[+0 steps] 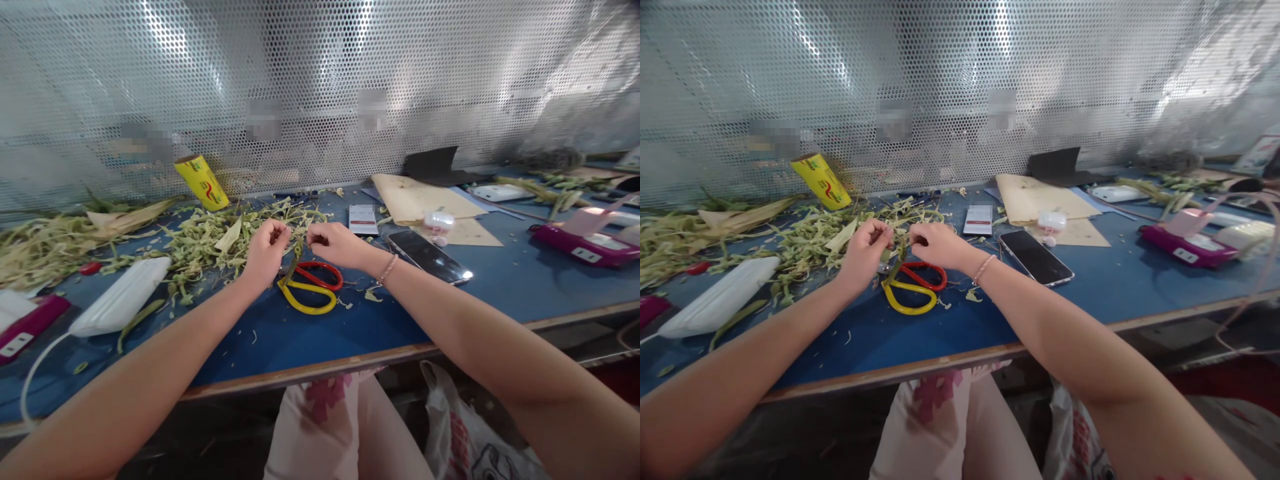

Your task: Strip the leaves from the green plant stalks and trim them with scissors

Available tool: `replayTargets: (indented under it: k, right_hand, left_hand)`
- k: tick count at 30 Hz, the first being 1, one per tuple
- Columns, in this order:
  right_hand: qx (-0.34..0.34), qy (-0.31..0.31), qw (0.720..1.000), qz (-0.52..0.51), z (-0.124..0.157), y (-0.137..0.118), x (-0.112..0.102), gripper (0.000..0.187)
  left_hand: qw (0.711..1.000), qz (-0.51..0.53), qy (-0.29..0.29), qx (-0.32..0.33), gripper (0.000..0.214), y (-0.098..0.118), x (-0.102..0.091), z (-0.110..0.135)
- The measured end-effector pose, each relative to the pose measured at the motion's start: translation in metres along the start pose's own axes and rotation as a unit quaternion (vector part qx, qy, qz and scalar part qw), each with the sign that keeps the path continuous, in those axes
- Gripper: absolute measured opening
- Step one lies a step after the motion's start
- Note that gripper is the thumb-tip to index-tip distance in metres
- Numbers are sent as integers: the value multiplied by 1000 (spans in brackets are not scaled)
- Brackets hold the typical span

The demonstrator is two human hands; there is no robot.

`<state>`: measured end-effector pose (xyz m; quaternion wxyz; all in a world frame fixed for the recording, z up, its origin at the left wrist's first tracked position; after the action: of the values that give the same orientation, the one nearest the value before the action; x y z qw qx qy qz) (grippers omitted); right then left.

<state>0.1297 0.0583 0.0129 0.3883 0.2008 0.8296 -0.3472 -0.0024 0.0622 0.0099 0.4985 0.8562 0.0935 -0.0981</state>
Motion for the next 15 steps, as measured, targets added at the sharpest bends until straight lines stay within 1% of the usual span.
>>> replayTargets:
  k: [4, 7, 9, 12, 15]
  right_hand:
    - [-5, -11, 1000, 2, 0, 2, 4, 6]
    - [-21, -17, 1000, 6, -1, 1, 8, 6]
    - [-28, -18, 999, 15, -1, 0, 10, 13]
    - [-28, -26, 999, 26, -1, -2, 12, 18]
    - [-28, -31, 999, 33, -1, -2, 13, 18]
  left_hand:
    - [1000, 15, -22, 2, 15, 0, 4, 0]
    - [999, -16, -44, 20, 13, -1, 8, 2]
    - [997, -39, -53, 35, 12, -1, 10, 3]
    - [996, -54, -57, 42, 11, -2, 11, 3]
    - [995, -73, -56, 33, 10, -2, 12, 3]
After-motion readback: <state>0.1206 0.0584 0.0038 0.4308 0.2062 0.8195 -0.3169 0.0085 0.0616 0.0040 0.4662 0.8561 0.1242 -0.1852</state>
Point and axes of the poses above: each hand's wrist, its own z-axis away from the middle knuckle, its own x-axis out of the palm, y = z × x, the point moved 6 cm from there along -z, towards the middle knuckle, and after that the axes turned 8 degrees about z, right-handed, at the moved point
